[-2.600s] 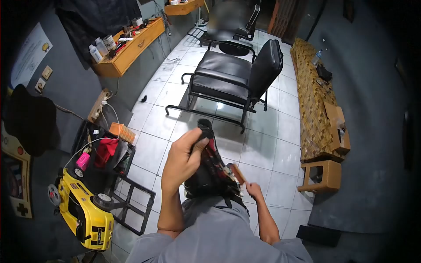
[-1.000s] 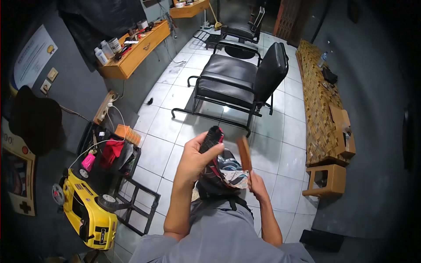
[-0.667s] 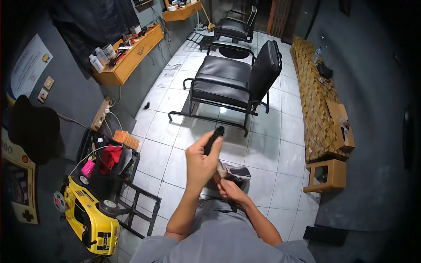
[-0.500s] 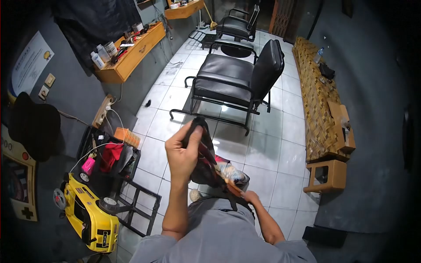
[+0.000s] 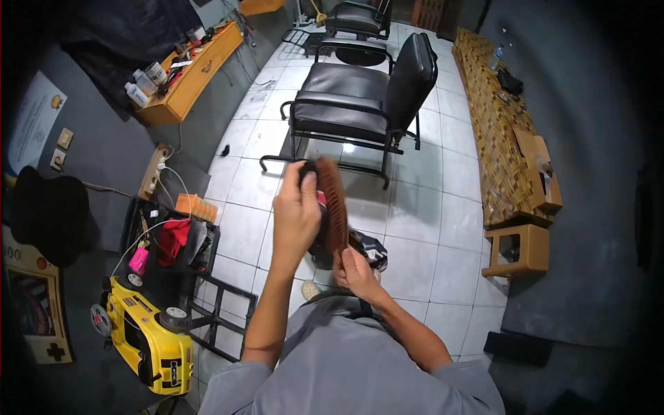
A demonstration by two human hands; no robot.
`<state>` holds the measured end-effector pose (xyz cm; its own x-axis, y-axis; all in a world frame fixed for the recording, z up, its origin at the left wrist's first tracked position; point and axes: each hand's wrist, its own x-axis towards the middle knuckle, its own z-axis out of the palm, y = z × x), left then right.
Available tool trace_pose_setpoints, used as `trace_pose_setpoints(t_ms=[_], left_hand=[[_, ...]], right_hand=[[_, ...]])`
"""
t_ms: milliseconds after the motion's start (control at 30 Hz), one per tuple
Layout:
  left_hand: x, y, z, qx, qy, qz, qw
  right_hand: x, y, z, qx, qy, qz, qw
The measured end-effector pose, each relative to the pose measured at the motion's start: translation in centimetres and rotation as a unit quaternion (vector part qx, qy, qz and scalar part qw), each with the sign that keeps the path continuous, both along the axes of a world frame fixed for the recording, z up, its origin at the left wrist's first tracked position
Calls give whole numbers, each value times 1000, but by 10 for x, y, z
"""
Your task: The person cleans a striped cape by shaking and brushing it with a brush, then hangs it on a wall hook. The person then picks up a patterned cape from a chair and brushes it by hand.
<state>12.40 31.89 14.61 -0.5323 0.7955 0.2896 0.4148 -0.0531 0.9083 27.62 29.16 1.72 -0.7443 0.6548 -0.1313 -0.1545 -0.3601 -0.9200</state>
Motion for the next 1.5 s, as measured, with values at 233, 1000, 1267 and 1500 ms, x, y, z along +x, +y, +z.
trace_pose_setpoints(t_ms=[233, 1000, 1267, 1500], left_hand=[[-27, -10, 32, 151, -168, -14, 974], [-11, -10, 18, 270, -251, 72, 927], [-4, -24, 11, 75, -232, -37, 969], [15, -22, 12, 120, -165, -154, 967]], right_hand=[[107, 2, -226, 264, -554, 228, 756], [109, 6, -221, 227, -603, 194, 740], [60, 54, -11, -91, -97, -127, 983], [21, 23, -25, -49, -106, 94, 989]])
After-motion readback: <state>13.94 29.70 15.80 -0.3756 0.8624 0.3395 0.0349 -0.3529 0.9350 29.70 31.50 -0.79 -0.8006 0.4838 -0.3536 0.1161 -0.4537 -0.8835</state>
